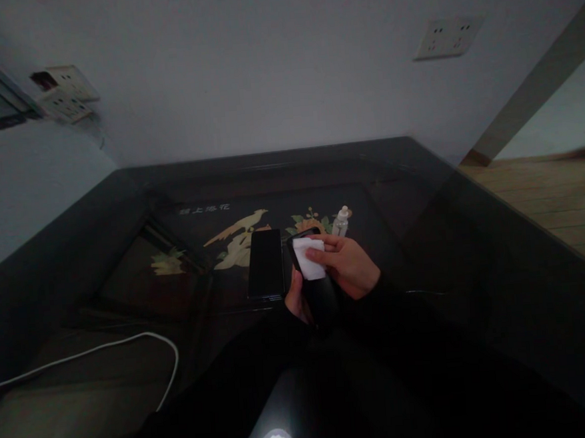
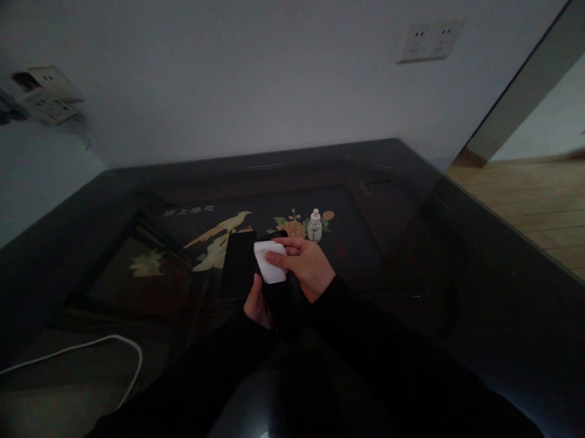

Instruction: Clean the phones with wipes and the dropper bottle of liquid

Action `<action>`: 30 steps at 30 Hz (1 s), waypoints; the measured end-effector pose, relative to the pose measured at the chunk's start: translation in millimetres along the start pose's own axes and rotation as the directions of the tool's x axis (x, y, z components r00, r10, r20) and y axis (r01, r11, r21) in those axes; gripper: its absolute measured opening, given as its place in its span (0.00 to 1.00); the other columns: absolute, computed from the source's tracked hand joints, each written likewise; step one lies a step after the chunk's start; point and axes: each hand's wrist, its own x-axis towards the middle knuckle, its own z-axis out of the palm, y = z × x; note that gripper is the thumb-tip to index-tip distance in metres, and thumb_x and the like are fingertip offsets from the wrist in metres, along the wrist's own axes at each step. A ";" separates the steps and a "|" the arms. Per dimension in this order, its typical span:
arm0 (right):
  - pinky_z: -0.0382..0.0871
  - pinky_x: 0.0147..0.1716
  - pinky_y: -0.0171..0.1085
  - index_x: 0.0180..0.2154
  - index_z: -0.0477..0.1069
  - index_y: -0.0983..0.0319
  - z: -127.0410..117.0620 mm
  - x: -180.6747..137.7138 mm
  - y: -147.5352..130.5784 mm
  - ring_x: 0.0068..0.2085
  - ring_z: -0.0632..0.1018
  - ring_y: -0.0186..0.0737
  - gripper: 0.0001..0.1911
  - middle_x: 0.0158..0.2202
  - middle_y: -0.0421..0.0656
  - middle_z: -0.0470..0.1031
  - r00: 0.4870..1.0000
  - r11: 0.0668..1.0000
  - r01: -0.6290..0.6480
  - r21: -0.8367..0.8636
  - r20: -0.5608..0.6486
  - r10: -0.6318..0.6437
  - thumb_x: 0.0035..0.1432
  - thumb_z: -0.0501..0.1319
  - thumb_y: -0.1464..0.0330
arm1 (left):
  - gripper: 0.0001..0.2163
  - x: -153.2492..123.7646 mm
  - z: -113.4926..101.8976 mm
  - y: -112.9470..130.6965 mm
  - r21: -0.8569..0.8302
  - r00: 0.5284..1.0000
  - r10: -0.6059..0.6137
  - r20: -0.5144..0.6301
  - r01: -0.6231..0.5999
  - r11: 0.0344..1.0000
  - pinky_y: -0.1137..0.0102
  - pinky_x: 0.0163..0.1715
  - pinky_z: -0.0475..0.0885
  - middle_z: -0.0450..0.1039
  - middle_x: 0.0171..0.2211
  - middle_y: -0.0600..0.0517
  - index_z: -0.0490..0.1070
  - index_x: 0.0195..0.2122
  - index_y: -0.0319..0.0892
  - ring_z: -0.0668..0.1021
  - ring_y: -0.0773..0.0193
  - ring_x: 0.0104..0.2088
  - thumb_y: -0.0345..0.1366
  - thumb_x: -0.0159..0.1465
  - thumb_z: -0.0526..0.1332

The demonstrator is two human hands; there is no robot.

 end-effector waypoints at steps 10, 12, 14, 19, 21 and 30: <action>0.64 0.23 0.30 0.27 0.69 0.63 3.0 -8.0 -9.2 0.22 0.72 0.29 0.15 0.23 0.36 0.74 0.997 0.990 0.082 -0.118 0.016 -0.081 0.34 0.71 0.70 | 0.29 6.3 -12.2 -6.2 0.180 0.993 0.095 0.068 -0.106 0.978 0.63 0.60 0.51 0.63 0.56 0.47 0.56 0.58 0.42 0.58 0.55 0.60 0.44 0.57 0.59; 0.64 0.23 0.30 0.28 0.69 0.63 4.9 -8.9 -12.4 0.23 0.72 0.29 0.15 0.24 0.37 0.74 0.991 0.972 0.133 -0.191 0.034 -0.129 0.36 0.70 0.68 | 0.30 6.7 -13.0 -7.3 0.189 0.993 0.083 0.089 -0.098 0.977 0.60 0.60 0.51 0.63 0.56 0.46 0.57 0.57 0.42 0.57 0.53 0.61 0.46 0.55 0.60; 0.64 0.24 0.31 0.30 0.70 0.63 6.0 -9.3 -14.4 0.24 0.73 0.30 0.15 0.25 0.38 0.75 0.987 0.951 0.161 -0.264 0.056 -0.152 0.37 0.70 0.67 | 0.32 7.0 -12.3 -8.1 0.177 0.989 0.090 0.115 -0.109 0.978 0.60 0.60 0.51 0.62 0.57 0.45 0.56 0.58 0.41 0.57 0.52 0.61 0.47 0.54 0.60; 0.65 0.26 0.33 0.31 0.71 0.63 1.1 -8.5 -12.6 0.26 0.73 0.33 0.12 0.27 0.40 0.74 0.975 0.887 0.221 -0.405 0.099 -0.198 0.41 0.67 0.66 | 0.28 6.7 -7.8 -6.0 0.121 0.987 0.109 0.117 -0.123 0.985 0.64 0.60 0.53 0.61 0.57 0.46 0.52 0.60 0.40 0.60 0.56 0.60 0.44 0.60 0.55; 0.63 0.24 0.33 0.29 0.70 0.63 -2.0 -8.1 -10.4 0.25 0.72 0.33 0.11 0.26 0.39 0.73 0.972 0.854 0.235 -0.465 0.105 -0.210 0.41 0.67 0.67 | 0.27 5.7 -6.0 -4.2 0.089 0.995 0.067 0.072 -0.074 0.993 0.64 0.58 0.55 0.63 0.55 0.44 0.51 0.60 0.37 0.63 0.57 0.58 0.42 0.62 0.52; 0.62 0.24 0.32 0.27 0.69 0.61 0.6 -7.4 -2.2 0.26 0.71 0.33 0.08 0.24 0.37 0.71 0.947 0.819 0.320 -0.477 0.124 -0.297 0.41 0.66 0.67 | 0.25 -4.8 8.4 2.9 0.037 0.998 -0.055 0.030 0.053 0.998 0.66 0.57 0.57 0.72 0.48 0.44 0.45 0.62 0.34 0.68 0.60 0.54 0.41 0.66 0.43</action>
